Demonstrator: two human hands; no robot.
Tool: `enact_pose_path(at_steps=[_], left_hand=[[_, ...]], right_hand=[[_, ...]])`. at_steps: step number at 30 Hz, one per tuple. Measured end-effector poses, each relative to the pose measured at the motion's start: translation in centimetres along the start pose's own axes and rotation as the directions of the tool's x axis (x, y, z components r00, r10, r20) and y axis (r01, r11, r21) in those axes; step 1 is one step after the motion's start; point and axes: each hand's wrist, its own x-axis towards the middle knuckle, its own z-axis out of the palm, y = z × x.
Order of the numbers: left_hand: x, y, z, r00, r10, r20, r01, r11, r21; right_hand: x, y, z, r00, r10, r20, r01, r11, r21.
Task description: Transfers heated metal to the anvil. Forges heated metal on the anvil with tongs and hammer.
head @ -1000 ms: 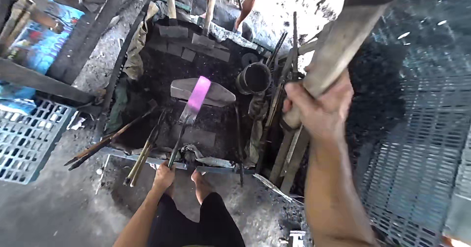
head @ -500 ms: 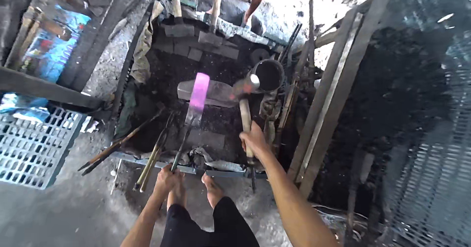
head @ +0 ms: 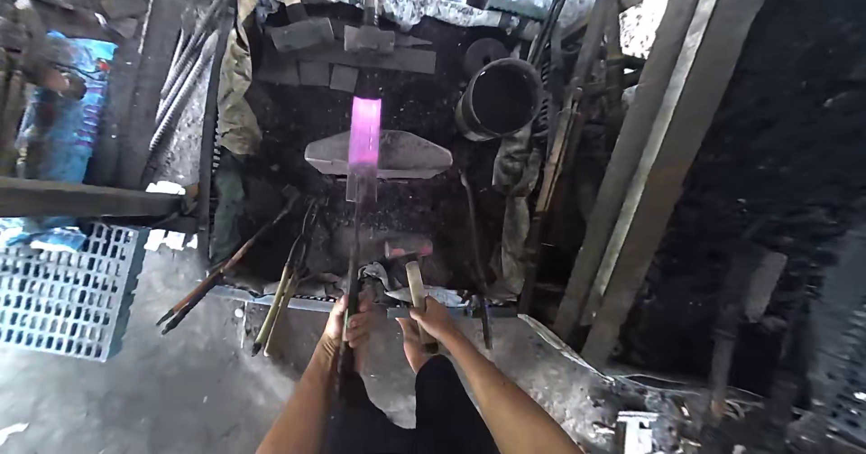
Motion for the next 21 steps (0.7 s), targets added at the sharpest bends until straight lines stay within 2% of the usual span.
enact_pose_path(at_steps=[2,4,6,7,8,10,12,13,14,15,17,19,21], left_hand=[[-0.2,0.3,-0.3,0.998,0.031,-0.046,-0.031,0.999,0.010],[-0.6,0.8,0.7,0.979,0.107,-0.176,-0.088,0.990,0.113],[-0.7,1.3,2.0,0.906,0.231,-0.354,-0.083,0.919,0.387],[-0.6,1.6,2.6,0.853,0.297,-0.429,-0.027,0.846,0.532],[-0.5,1.8,3.4,0.800,0.348,-0.488,0.075,0.750,0.657],[0.0,1.8,4.9,0.682,0.414,-0.603,0.392,0.489,0.779],[1.1,1.0,5.9,0.525,0.522,-0.672,0.699,0.187,0.690],[1.8,0.4,6.1,0.431,0.584,-0.688,0.803,0.099,0.588],[2.4,0.0,6.2,0.367,0.620,-0.694,0.858,0.064,0.510],[2.6,-0.3,6.1,0.349,0.648,-0.677,0.867,0.051,0.495],[2.2,-0.8,5.1,0.393,0.665,-0.635,0.793,0.106,0.601],[1.6,-1.2,4.0,0.461,0.588,-0.664,0.610,0.333,0.719],[1.3,-1.5,4.0,0.513,0.496,-0.700,0.435,0.553,0.710]], right_hand=[[-0.7,0.6,-0.7,0.998,-0.057,0.001,0.056,0.976,-0.209],[-2.2,0.9,-1.6,0.995,-0.103,-0.009,0.095,0.950,-0.299],[-3.2,1.3,-2.6,0.989,-0.136,-0.061,0.112,0.949,-0.295],[-3.4,1.7,-3.0,0.985,-0.144,-0.092,0.113,0.953,-0.280],[-3.5,2.1,-3.4,0.982,-0.147,-0.118,0.112,0.958,-0.263],[-3.4,3.0,-4.0,0.975,-0.148,-0.165,0.106,0.965,-0.238],[-3.1,3.8,-4.3,0.971,-0.142,-0.192,0.096,0.969,-0.229],[-3.1,4.1,-4.2,0.970,-0.140,-0.200,0.095,0.971,-0.219],[-3.0,4.2,-4.2,0.969,-0.140,-0.205,0.097,0.974,-0.205],[-3.0,4.3,-4.1,0.967,-0.145,-0.209,0.103,0.975,-0.199],[-3.5,4.1,-4.0,0.968,-0.143,-0.208,0.100,0.974,-0.204],[-3.9,4.0,-3.6,0.968,-0.137,-0.212,0.090,0.972,-0.216],[-3.8,4.2,-3.1,0.966,-0.139,-0.217,0.094,0.974,-0.205]])
